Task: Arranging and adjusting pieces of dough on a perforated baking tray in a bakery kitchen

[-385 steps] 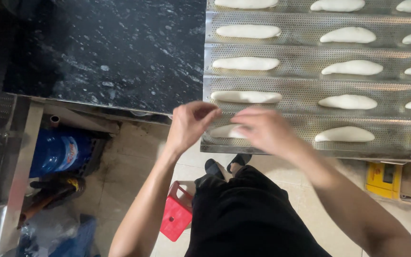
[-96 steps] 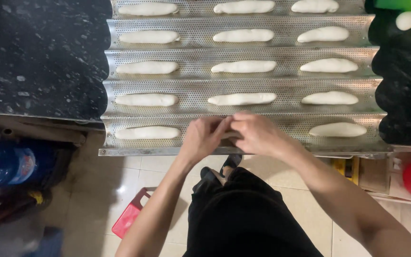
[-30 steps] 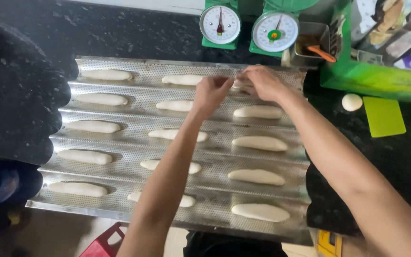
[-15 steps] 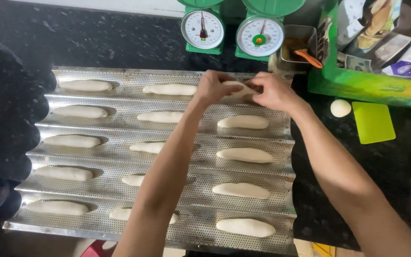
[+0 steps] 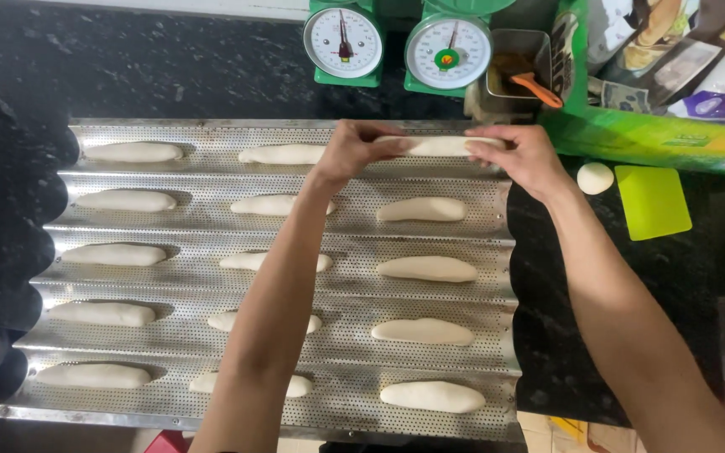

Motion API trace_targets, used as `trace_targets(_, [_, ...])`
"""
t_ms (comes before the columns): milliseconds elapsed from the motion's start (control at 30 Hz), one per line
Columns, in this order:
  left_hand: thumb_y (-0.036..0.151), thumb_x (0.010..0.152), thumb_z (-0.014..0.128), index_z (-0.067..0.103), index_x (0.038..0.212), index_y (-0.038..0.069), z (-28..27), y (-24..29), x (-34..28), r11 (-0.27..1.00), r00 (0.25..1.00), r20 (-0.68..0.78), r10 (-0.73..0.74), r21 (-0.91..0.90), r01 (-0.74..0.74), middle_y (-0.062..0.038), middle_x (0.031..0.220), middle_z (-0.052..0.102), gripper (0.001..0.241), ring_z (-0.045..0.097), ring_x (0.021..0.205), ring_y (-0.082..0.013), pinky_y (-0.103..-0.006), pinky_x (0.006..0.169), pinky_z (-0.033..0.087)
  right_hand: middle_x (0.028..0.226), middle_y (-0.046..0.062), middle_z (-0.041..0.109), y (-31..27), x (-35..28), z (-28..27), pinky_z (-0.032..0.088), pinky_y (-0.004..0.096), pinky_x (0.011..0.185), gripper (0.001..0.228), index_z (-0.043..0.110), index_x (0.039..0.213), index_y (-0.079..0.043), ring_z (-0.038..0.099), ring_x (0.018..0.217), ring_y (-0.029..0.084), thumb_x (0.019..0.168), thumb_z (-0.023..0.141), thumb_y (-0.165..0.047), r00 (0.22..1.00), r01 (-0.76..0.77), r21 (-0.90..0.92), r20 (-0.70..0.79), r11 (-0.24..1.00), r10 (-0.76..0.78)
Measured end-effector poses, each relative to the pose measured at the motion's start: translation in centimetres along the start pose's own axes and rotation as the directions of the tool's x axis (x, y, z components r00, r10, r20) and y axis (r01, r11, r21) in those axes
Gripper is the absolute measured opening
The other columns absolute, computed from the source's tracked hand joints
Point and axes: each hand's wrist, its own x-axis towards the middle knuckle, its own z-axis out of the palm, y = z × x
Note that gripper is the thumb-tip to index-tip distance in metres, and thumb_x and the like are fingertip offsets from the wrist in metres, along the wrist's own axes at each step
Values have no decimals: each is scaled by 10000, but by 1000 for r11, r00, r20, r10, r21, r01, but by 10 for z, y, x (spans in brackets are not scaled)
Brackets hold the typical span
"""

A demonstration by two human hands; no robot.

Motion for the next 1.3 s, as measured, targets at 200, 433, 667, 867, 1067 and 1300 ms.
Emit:
trace_targets(200, [292,870,872,816,1084,183,-23,-17,2,920,995,-91,-33,385,66,-118,1044,778,247,752,997,-295,-450,842,645,977,268,715,5,-7,-15,598,314,668,304,720,1169,32,726,823,271,885,810,-32,999,26,-242,-20,970,-31])
trace_targets(433, [381,837,843,833,952,279,-18,-39,2,582,978,-193,86,806,107,-11,846,779,154,759,774,-255,-412,656,633,1136,11,722,-6,-14,-15,592,383,807,273,782,1150,-277,702,970,277,899,796,-382,994,86,-769,27,633,-102])
trace_targets(667, [282,959,720,811,1033,227,11,-26,-14,410,973,-105,206,912,12,-38,967,701,129,710,920,-249,-416,759,642,1068,127,746,0,-13,-12,591,396,808,241,795,1130,-137,713,966,332,889,801,-143,971,218,-693,86,688,-221])
trace_targets(867, [222,944,716,788,1083,159,13,-15,-26,486,967,-97,234,874,-30,-86,1030,729,169,737,937,-320,-475,768,637,1102,123,739,-19,-20,-6,585,412,802,269,784,1161,-128,714,942,312,892,794,-140,965,229,-714,78,661,-249])
trace_targets(1067, [219,997,677,779,1086,83,35,16,-68,671,931,-190,310,738,-73,-134,990,740,192,763,908,-283,-374,788,638,1112,157,716,-87,-43,59,565,350,873,207,746,1151,-59,697,1000,299,958,691,-109,973,193,-622,220,759,-67])
trace_targets(1300, [500,1000,617,779,1037,80,59,27,-91,792,986,-136,93,611,10,-161,890,774,452,749,897,-376,-522,801,600,1031,112,697,-74,-39,107,562,337,831,223,736,1063,-13,660,935,253,897,715,-161,881,271,-723,453,635,140])
